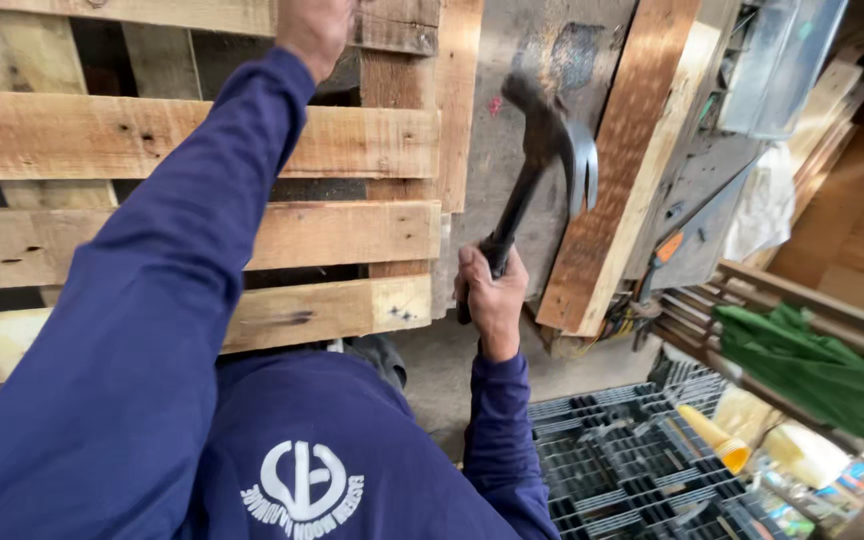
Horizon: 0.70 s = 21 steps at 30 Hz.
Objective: The person is assembling a wooden structure using a hammer and nails. The person picks up nails from a storage container, positions them into the pre-cut wooden pieces, and secures them with the hammer.
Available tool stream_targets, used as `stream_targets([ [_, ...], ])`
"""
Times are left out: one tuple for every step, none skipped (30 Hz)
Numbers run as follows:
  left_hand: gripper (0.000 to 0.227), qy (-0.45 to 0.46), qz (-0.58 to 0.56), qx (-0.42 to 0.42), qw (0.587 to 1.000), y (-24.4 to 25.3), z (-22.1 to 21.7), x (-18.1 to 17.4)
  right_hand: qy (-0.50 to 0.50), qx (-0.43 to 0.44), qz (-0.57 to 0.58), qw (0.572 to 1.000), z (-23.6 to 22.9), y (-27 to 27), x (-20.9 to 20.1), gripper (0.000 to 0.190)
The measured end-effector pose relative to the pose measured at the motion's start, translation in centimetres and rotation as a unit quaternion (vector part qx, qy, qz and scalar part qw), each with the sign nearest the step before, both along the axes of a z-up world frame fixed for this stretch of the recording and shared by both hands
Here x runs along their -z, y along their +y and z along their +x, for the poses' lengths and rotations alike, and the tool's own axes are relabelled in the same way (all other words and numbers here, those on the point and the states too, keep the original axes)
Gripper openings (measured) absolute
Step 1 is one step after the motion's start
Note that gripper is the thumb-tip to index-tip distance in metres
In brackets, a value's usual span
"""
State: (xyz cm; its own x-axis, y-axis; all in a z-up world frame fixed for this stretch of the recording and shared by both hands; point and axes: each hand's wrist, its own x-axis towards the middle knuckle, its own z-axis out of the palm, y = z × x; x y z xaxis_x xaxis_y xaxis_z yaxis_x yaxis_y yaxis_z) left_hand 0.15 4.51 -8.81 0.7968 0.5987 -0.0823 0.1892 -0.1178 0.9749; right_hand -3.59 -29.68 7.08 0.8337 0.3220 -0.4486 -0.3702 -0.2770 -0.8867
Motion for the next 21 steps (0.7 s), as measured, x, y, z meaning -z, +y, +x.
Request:
stream_targets([
  [0.029, -0.021, -0.064, 0.01, 0.998, -0.3, -2.0, -1.8, -0.005, 0.011, -0.013, 1.0, -0.9, 0.1, 0.0, 0.013],
  [0.028, -0.031, -0.126, 0.021, 0.991, -0.6, -3.8, -3.4, -0.011, 0.022, -0.026, 0.999, -1.4, 0.3, 0.2, 0.014],
  [0.027, -0.037, -0.149, 0.03, 0.988, -1.1, -5.5, -4.9, -0.013, 0.037, -0.042, 0.998, -2.0, 0.5, 0.3, 0.015],
  [0.027, -0.043, -0.154, 0.039, 0.986, -1.5, -7.0, -6.2, -0.072, 0.013, -0.037, 0.997, -1.4, 1.0, 1.0, 0.015],
  [0.027, -0.053, -0.163, 0.051, 0.984, -2.0, -8.3, -7.2, -0.133, -0.011, -0.036, 0.99, -0.2, 1.7, 2.1, 0.016],
  [0.024, -0.06, -0.138, 0.075, 0.986, -2.3, -9.6, -8.1, -0.147, -0.001, -0.058, 0.987, 0.9, 2.7, 3.4, 0.016],
  [0.027, -0.019, 0.005, 0.1, 0.995, -2.3, -10.5, -9.0, -0.173, 0.004, -0.074, 0.982, 2.6, 3.8, 4.5, 0.016],
  [0.03, 0.02, 0.149, 0.121, 0.981, -2.3, -11.6, -9.8, -0.155, 0.006, -0.074, 0.985, 3.3, 4.4, 5.1, 0.016],
  [0.034, 0.06, 0.291, 0.133, 0.946, -2.1, -11.9, -10.3, -0.136, 0.002, -0.073, 0.988, 4.0, 5.1, 5.7, 0.016],
  [0.034, 0.146, 0.309, 0.176, 0.923, -1.7, -11.5, -10.4, -0.117, -0.002, -0.071, 0.991, 4.3, 5.6, 6.1, 0.016],
  [0.036, 0.235, 0.324, 0.219, 0.89, -1.0, -11.7, -10.5, -0.117, -0.012, -0.08, 0.99, 4.2, 5.7, 6.5, 0.017],
  [0.041, 0.322, 0.335, 0.258, 0.847, -0.4, -11.8, -10.4, -0.117, -0.022, -0.088, 0.989, 4.1, 5.7, 7.0, 0.018],
  [0.04, 0.332, 0.32, 0.273, 0.844, 0.2, -11.4, -10.1, -0.121, -0.035, -0.094, 0.988, 4.5, 6.1, 7.4, 0.019],
  [0.04, 0.341, 0.304, 0.288, 0.842, 1.0, -11.0, -9.8, -0.132, -0.036, -0.092, 0.986, 5.0, 6.4, 7.9, 0.018],
  [0.041, 0.353, 0.283, 0.307, 0.837, 1.4, -11.0, -9.5, -0.137, -0.038, -0.094, 0.985, 5.1, 6.3, 8.2, 0.019],
  [0.039, 0.341, 0.297, 0.295, 0.842, 1.7, -11.1, -9.2, -0.143, -0.04, -0.096, 0.984, 5.0, 6.4, 8.4, 0.019],
  [0.037, 0.325, 0.313, 0.282, 0.847, 2.1, -10.8, -8.9, -0.139, -0.035, -0.087, 0.986, 5.2, 6.6, 8.7, 0.018],
  [0.036, 0.309, 0.329, 0.269, 0.851, 2.4, -10.4, -8.7, -0.136, -0.03, -0.078, 0.987, 5.5, 6.8, 8.9, 0.017],
  [0.037, 0.315, 0.323, 0.273, 0.85, 2.5, -10.0, -8.6, -0.133, -0.023, -0.07, 0.988, 5.6, 6.9, 8.9, 0.016],
  [0.037, 0.32, 0.317, 0.276, 0.849, 2.5, -9.7, -8.5, -0.113, -0.02, -0.073, 0.991, 5.6, 7.0, 8.8, 0.016],
  [0.038, 0.325, 0.313, 0.278, 0.848, 2.6, -9.1, -8.5, -0.095, -0.017, -0.074, 0.993, 5.7, 7.1, 8.7, 0.016],
])
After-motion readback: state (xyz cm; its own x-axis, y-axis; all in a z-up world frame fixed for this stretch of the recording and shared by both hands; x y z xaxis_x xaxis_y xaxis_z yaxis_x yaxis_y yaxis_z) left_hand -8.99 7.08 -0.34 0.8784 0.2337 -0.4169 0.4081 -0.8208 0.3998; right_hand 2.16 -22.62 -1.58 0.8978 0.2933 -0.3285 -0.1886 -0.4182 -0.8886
